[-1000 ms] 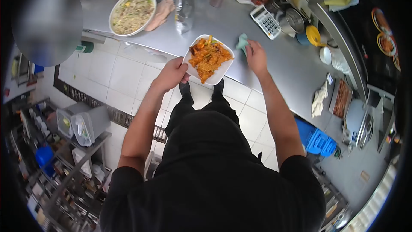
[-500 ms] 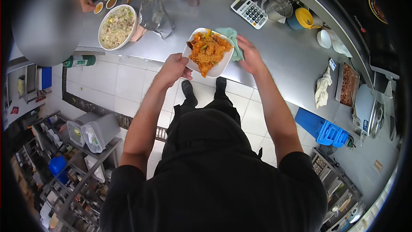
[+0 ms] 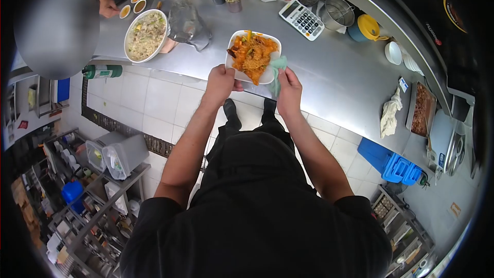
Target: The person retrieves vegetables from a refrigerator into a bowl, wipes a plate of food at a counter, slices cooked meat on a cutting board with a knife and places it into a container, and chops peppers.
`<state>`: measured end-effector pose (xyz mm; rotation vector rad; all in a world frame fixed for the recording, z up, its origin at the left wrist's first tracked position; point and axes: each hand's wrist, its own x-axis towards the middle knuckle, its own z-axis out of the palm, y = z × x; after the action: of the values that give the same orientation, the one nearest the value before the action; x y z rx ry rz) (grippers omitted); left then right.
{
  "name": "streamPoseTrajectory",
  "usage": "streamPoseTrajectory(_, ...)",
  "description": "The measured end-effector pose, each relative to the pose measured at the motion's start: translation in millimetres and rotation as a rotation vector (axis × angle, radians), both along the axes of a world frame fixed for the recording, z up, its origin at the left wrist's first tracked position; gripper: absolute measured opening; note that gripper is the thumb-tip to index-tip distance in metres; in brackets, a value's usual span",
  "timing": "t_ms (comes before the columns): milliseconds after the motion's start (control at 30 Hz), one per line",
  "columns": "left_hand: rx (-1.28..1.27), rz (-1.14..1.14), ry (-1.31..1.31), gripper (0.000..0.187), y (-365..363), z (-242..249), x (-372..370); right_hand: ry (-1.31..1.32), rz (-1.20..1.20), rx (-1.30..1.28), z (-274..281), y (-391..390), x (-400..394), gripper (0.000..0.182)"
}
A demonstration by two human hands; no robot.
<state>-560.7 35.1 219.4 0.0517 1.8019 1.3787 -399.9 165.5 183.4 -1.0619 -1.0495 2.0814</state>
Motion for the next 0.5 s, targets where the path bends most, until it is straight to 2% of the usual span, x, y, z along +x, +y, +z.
streamPoseTrajectory(167,0.067,0.116,-0.052,0.028,-9.1,-13.4,7.5,-0.026,0.035,-0.106,0.3,-24.5,8.0,0.023)
streamPoseTrajectory(267,0.132,0.223,-0.089,0.025,-26.3,-21.2,11.1,-0.091,0.26,-0.005,-6.1,-30.6,17.9,0.022)
streamPoseTrajectory(367,0.118,0.252,-0.097,0.028,-55.8,-15.0,8.1,-0.189,0.374,0.09,-3.0,-23.8,24.4,0.022)
streamPoseTrajectory(433,0.123,0.282,-0.085,0.029,-84.1,-10.4,8.2,-0.18,0.291,0.149,-7.3,-7.8,24.0,0.018)
streamPoseTrajectory(500,0.13,0.323,-0.071,0.03,-114.9,-6.5,7.6,-0.23,0.196,0.327,-14.4,19.0,21.6,0.017)
